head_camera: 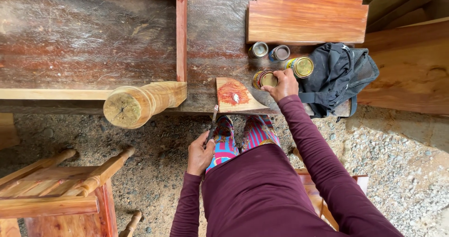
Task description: The person opens several small paint cans and uses a metal tool to scoop and mix different colored paints on a small wooden board. They repeatedly dip the tool into the cans and blend the contents on the board.
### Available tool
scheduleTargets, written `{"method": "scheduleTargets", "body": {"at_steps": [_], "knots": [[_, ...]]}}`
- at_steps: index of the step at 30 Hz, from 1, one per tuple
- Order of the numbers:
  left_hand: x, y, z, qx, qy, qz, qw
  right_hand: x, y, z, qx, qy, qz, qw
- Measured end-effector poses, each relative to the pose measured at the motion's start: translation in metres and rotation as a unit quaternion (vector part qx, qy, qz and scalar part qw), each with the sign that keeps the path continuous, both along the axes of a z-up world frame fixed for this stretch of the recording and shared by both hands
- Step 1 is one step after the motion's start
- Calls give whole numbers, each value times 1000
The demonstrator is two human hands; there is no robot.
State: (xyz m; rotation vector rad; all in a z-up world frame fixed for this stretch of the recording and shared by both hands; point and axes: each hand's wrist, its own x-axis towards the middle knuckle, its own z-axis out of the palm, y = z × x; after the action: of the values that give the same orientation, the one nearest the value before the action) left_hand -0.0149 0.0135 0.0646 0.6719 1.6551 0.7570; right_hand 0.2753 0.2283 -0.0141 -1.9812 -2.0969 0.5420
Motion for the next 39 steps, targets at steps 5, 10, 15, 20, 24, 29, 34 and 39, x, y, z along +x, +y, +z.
{"method": "scheduleTargets", "body": {"at_steps": [5,10,15,20,24,29,34,39], "knots": [[3,6,-1,7,0,-22,1000,0,5,9,-15,1,2,1000],[9,7,-17,60,3,-4,998,2,-3,6,-37,65,20,997],[17,13,-7,38,25,-32,998,4,-9,14,20,44,40,998],[29,15,-5,26,19,-9,999,30,6,12,-16,48,91,995],[37,9,-1,17,27,-16,999,80,30,7,72,54,70,993],[57,6,3,22,41,-13,999,105,68,14,63,-24,20,998],[79,6,12,19,-11,17,1000,102,80,12,-95,-72,31,992],[94,-1,2,12,-13,30,999,82,77,18,-82,-112,50,989]]}}
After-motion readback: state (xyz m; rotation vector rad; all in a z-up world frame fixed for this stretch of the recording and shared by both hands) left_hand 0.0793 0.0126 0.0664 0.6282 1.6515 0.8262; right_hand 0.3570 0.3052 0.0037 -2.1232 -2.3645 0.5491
